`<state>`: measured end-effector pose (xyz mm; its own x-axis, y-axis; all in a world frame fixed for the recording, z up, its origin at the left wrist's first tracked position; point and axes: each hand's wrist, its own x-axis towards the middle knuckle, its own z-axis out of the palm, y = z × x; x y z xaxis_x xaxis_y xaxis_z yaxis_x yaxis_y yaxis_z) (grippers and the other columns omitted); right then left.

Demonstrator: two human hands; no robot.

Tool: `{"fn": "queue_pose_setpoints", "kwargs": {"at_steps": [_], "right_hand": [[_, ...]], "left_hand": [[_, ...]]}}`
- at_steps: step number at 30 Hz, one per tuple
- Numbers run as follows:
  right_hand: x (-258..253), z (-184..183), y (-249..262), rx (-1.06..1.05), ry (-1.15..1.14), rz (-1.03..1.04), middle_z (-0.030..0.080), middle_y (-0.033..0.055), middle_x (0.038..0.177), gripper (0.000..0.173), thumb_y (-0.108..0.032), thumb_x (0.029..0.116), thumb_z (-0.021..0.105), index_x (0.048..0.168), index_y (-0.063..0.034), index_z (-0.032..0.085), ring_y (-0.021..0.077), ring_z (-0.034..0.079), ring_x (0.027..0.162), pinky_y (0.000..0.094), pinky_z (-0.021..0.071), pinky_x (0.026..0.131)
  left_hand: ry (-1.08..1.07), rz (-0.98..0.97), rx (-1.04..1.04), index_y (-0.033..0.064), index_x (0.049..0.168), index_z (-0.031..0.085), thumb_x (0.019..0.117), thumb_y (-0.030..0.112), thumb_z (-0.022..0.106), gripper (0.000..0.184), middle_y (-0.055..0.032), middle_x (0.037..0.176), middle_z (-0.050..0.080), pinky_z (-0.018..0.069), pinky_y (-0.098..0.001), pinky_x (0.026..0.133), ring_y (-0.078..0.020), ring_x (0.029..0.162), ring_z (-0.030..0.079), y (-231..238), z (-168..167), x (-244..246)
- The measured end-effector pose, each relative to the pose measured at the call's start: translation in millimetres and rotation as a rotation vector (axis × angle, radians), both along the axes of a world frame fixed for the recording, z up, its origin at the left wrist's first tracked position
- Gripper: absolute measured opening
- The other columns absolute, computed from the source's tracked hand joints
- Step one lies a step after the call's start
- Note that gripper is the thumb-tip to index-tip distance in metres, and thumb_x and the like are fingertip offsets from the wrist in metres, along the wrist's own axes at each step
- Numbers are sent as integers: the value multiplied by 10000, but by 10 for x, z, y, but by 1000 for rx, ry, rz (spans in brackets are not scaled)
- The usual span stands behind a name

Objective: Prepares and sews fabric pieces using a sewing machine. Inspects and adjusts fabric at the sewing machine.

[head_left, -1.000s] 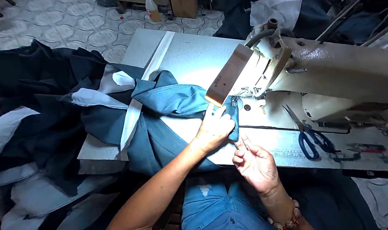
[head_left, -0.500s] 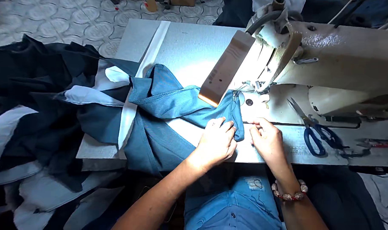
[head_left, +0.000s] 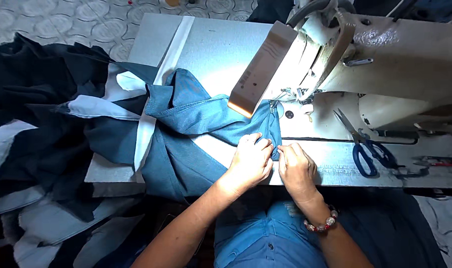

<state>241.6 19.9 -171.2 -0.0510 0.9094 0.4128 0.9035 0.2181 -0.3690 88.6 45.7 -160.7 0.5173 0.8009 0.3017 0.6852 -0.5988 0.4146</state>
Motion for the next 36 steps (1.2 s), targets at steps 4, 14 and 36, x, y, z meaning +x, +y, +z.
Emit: {"fn": "queue_pose_setpoints", "kwargs": {"at_steps": [4,14,36], "right_hand": [[215,237,-20,-303,161,1,676,187,865,165,-70,949,605,920,61,700,323,672,753,491,541,681],[41,376,218,-278,265,-42,687,238,1067,362,-175,975,656,1246,65,658,352,693,877,503,565,767],[-180,191,234,-183,127,-103,712,259,1079,312,3,945,583,1230,55,697,435,717,903,564,572,761]], "left_hand": [[-35,4,22,29,1062,783,912,138,535,310,-133,1164,748,460,-578,979,-400,1220,628,-4,-47,-25],[-96,-68,118,16,720,709,876,189,538,289,-160,928,746,500,-511,834,-350,972,701,238,361,4],[78,61,-135,134,1282,718,988,266,408,447,-159,1362,623,385,-642,959,-436,1287,516,405,-1,73]]}}
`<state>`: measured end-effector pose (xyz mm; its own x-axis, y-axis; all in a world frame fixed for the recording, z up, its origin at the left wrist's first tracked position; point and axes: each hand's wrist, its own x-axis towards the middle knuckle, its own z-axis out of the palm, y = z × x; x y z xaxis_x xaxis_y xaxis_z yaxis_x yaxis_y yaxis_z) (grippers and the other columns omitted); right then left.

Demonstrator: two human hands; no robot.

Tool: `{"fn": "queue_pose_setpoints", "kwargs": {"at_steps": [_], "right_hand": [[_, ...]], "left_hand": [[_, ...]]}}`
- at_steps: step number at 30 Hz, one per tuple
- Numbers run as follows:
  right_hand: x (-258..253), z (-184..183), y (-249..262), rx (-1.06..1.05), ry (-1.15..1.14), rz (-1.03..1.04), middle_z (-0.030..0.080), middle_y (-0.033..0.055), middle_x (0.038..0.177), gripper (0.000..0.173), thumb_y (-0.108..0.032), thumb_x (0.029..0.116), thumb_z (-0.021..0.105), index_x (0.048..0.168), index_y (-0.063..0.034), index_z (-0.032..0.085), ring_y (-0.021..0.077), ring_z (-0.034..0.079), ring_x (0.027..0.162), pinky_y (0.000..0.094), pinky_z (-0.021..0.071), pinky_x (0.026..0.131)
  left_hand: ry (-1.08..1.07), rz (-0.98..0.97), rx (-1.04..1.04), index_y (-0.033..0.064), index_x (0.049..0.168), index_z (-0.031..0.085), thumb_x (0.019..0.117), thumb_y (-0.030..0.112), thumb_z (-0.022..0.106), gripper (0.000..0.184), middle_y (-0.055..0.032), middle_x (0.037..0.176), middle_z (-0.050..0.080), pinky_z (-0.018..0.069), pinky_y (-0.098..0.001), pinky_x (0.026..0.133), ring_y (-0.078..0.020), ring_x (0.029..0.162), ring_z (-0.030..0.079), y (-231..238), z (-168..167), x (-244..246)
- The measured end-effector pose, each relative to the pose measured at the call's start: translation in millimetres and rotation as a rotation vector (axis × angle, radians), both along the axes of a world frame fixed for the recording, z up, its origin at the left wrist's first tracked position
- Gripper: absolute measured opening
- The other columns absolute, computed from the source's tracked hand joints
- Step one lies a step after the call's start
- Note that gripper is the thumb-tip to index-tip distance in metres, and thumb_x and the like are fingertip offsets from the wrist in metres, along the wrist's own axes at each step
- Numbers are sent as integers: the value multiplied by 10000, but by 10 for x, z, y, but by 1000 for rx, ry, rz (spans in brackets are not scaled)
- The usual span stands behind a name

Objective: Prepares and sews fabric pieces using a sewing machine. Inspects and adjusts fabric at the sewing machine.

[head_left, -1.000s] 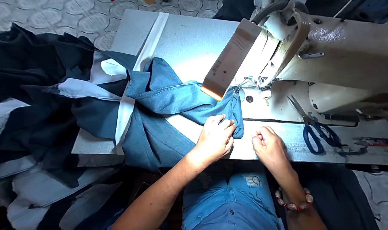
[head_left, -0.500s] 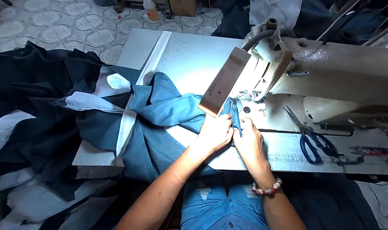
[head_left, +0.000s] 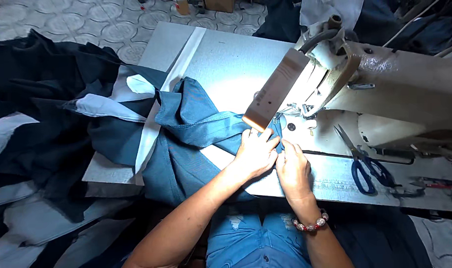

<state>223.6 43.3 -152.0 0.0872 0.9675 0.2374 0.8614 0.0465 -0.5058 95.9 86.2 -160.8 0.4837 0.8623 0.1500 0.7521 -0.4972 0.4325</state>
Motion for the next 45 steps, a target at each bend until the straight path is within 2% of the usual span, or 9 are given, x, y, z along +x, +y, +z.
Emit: {"fn": "queue_pose_setpoints", "kwargs": {"at_steps": [6,9,12,17,22,29,34,39,45], "right_hand": [[-153,5,-11,-52,-146,10,710,248,1047,345,12,929,620,1266,52,683,406,724,841,511,585,698],[-205,112,3,-185,-176,20,703,250,1110,368,-11,961,595,1321,40,653,410,719,911,528,571,751],[-178,162,25,-238,-146,14,698,258,1120,341,-12,975,578,1299,33,673,422,716,937,544,566,773],[-62,74,18,-111,-14,16,700,274,1065,351,32,919,610,1261,65,678,433,719,865,542,580,729],[-35,43,22,-102,31,2,697,282,1065,369,49,907,607,1270,72,669,437,719,843,540,582,717],[-51,45,22,-146,-6,17,689,252,1038,446,38,908,615,1354,20,643,401,708,821,511,573,689],[-69,192,51,-291,-28,22,674,250,1138,447,9,957,597,1404,23,596,419,697,910,540,559,761],[-87,143,72,-222,-27,22,683,268,1099,443,40,907,630,1350,63,623,412,712,830,509,577,697],[-111,312,194,-401,-29,50,654,261,1224,447,-9,976,592,1418,52,563,408,690,997,517,553,820]], "left_hand": [[73,-149,71,253,1310,716,989,304,365,478,-141,1519,531,347,-670,990,-479,1348,470,121,-74,-240],[76,-191,77,298,1251,746,998,327,371,454,-158,1532,510,330,-666,1009,-492,1370,439,110,-72,-304],[37,-167,48,291,1191,776,1001,323,396,426,-191,1517,518,308,-697,1041,-531,1405,396,18,-70,-267],[-1,-110,64,268,1267,740,982,272,403,442,-193,1425,591,314,-685,1021,-497,1352,462,-1,-35,-191],[35,-26,-30,161,1320,701,972,237,428,448,-188,1372,608,305,-658,1028,-467,1345,453,56,55,-70],[97,-126,100,294,1270,734,986,300,380,454,-184,1411,600,333,-680,1007,-504,1328,476,28,-30,-209],[119,-112,73,283,1219,757,979,318,377,450,-201,1419,590,316,-715,1008,-535,1350,447,25,-18,-168],[123,-132,79,296,1211,758,970,322,371,457,-186,1422,588,325,-696,989,-520,1346,448,74,-27,-195],[143,-145,95,295,1253,743,970,314,378,462,-188,1455,565,322,-700,993,-524,1346,448,158,-29,-228]]}}
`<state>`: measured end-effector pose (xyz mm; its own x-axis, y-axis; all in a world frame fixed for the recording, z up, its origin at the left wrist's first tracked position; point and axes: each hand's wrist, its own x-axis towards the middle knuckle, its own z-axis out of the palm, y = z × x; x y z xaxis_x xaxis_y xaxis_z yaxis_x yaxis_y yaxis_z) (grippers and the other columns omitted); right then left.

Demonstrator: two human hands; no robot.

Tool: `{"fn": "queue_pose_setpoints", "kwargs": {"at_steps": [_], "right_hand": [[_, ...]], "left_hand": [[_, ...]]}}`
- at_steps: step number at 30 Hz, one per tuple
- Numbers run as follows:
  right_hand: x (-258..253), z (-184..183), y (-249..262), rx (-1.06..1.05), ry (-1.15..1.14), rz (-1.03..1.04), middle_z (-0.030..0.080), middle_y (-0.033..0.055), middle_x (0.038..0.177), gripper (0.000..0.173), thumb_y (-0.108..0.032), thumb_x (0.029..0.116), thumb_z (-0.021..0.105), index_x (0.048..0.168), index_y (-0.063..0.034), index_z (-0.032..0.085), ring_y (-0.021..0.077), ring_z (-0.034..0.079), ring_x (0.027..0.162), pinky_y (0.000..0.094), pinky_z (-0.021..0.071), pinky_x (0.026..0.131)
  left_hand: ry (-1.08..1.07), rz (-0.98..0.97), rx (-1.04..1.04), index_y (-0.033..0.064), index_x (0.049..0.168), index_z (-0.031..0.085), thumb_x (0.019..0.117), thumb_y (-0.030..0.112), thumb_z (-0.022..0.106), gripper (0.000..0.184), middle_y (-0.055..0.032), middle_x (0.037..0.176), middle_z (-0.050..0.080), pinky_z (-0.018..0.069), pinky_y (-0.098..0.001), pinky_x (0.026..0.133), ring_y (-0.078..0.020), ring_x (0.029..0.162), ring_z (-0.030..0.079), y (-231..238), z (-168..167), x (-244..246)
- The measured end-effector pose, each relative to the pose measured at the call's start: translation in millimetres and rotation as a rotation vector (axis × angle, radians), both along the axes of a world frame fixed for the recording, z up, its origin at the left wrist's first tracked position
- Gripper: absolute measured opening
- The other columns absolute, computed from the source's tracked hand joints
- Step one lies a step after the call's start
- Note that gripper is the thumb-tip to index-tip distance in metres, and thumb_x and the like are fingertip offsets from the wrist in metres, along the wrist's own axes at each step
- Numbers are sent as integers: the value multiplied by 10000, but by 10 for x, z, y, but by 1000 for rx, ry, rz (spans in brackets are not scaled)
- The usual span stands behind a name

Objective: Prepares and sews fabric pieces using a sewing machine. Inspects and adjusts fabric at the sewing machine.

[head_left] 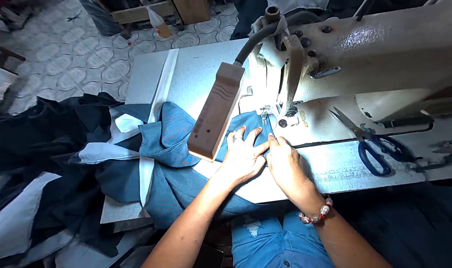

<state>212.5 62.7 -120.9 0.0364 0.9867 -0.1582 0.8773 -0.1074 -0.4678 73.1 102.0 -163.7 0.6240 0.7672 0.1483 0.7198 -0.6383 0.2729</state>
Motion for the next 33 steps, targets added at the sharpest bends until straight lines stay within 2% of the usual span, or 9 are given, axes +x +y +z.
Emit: {"fn": "queue_pose_setpoints", "kwargs": {"at_steps": [5,11,15,16,18,21,24,29,33], "right_hand": [[-15,56,111,-90,27,11,613,255,1282,463,-14,1001,570,1455,57,510,399,676,1020,510,556,831],[28,-2,219,-51,57,43,622,255,1261,414,-22,991,584,1402,34,572,403,681,1008,523,561,827],[280,-213,110,210,239,65,680,231,1195,357,-58,1005,590,1348,26,640,360,695,1001,500,562,874],[372,-266,71,285,272,56,704,216,1156,337,-63,1000,599,1321,19,663,337,707,961,483,572,854],[518,-383,-28,408,263,5,714,191,1023,312,-41,972,588,1255,15,705,295,692,846,440,573,758],[577,-470,-159,506,198,-20,674,156,929,228,-65,954,606,1111,-4,761,246,667,809,365,565,710],[477,-464,-172,605,198,9,690,143,907,185,-77,932,624,1004,-14,782,271,669,857,394,545,767],[373,-475,-139,515,50,66,698,175,977,225,-100,941,654,1114,-27,777,373,652,929,515,507,787],[321,-546,-80,620,-119,116,692,152,891,151,-78,921,676,1000,-37,799,365,644,856,502,482,739]], "left_hand": [[-18,0,-16,278,1257,742,967,307,399,450,-181,1478,548,298,-708,1016,-530,1358,430,83,10,-19],[-14,-5,-10,300,1271,730,975,304,389,451,-162,1488,542,283,-696,1033,-515,1384,404,182,-14,-54],[-75,-5,67,199,1265,736,982,264,425,425,-222,1480,541,185,-787,1085,-541,1446,349,24,27,-16],[-132,-10,137,158,1182,766,982,276,457,386,-209,1418,598,196,-768,1103,-514,1429,396,-45,8,-14],[-175,7,208,128,1070,781,972,303,529,322,-145,1263,697,325,-664,1094,-426,1343,527,-179,-39,-28],[-211,84,151,114,1076,788,945,213,602,249,-109,1146,741,425,-617,1001,-380,1230,620,-295,-127,-19],[-277,151,135,103,1033,788,945,175,625,199,-104,1111,741,421,-606,989,-361,1187,637,-322,-175,42],[-323,189,163,88,979,789,930,164,641,173,-100,1089,756,437,-575,1004,-340,1166,662,-349,-222,90],[-369,188,163,104,990,801,934,180,639,188,-100,1109,755,440,-582,1010,-348,1176,658,-345,-258,87]]}}
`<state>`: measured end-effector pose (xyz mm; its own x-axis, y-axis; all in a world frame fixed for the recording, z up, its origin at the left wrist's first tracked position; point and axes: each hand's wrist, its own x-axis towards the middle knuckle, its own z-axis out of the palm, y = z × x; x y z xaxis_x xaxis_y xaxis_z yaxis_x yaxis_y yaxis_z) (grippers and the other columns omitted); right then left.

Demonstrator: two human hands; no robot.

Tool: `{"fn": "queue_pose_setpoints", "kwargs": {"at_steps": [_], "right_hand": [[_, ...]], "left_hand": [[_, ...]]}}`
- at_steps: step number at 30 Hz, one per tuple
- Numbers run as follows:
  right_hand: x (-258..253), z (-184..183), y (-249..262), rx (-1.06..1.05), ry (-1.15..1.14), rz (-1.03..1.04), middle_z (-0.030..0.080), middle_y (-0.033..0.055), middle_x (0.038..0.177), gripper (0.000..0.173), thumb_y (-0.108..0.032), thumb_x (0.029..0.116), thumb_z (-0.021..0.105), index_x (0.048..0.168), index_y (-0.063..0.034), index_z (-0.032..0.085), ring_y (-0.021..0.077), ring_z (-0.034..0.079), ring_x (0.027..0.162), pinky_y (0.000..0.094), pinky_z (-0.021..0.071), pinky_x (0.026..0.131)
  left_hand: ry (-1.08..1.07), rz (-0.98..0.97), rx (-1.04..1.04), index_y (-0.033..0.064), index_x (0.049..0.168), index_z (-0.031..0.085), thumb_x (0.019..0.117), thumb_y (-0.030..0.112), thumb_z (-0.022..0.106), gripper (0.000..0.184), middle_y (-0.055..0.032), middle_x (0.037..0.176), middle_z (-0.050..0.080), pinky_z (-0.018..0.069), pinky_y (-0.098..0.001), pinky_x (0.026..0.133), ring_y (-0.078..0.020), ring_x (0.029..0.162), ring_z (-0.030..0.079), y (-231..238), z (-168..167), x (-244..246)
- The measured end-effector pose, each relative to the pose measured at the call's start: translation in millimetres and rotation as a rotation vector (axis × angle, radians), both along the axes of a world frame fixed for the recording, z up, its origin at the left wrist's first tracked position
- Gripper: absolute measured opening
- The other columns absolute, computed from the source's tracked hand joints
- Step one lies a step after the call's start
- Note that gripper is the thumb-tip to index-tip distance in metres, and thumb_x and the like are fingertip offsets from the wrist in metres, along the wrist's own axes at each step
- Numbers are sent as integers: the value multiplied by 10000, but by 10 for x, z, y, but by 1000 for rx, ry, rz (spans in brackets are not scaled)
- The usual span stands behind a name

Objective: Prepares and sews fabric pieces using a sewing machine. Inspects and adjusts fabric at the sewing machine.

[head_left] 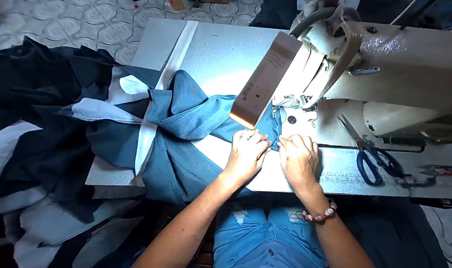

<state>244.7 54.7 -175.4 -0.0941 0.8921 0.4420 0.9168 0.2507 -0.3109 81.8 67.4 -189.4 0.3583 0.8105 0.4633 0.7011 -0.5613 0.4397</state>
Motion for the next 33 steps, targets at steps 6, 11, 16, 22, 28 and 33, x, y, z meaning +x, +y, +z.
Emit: {"fn": "queue_pose_setpoints", "kwargs": {"at_steps": [6,11,16,22,28,33], "right_hand": [[247,108,28,-181,220,94,663,153,869,165,-96,920,584,856,16,688,323,638,869,524,452,782],[444,321,-111,-424,875,132,597,-45,855,186,4,938,530,796,-70,626,-12,576,785,150,491,702],[254,287,-21,-488,1287,144,713,2,1009,225,-45,1033,415,976,-81,629,20,624,685,170,518,600],[147,224,-171,-512,1149,72,502,-67,654,164,17,981,435,893,-75,539,-14,458,526,131,394,510],[350,199,-594,-458,964,14,494,-103,636,129,13,925,479,870,-70,561,-59,439,511,104,374,496],[283,-43,-276,108,273,107,702,199,1012,201,-5,895,611,1040,33,744,289,679,952,376,553,852]], "left_hand": [[-24,-1,-8,113,1024,802,956,197,626,207,-100,1124,753,433,-572,1037,-341,1191,651,-14,-1,-11],[-26,-2,-15,123,1030,798,967,203,618,208,-87,1140,749,421,-566,1060,-336,1211,640,-15,0,-13],[-43,-6,-13,126,1031,801,965,217,627,207,-83,1135,750,420,-561,1056,-332,1206,640,-4,-17,-19],[-48,4,2,130,1020,808,953,205,641,194,-77,1119,758,435,-547,1043,-330,1190,650,-13,-12,-17],[-73,3,-26,114,1006,807,954,198,635,199,-73,1123,760,434,-544,1038,-324,1194,650,-6,-12,-21],[-278,-21,-58,82,998,789,983,185,604,212,-48,1096,773,401,-516,1066,-239,1147,676,46,-26,-48]]}}
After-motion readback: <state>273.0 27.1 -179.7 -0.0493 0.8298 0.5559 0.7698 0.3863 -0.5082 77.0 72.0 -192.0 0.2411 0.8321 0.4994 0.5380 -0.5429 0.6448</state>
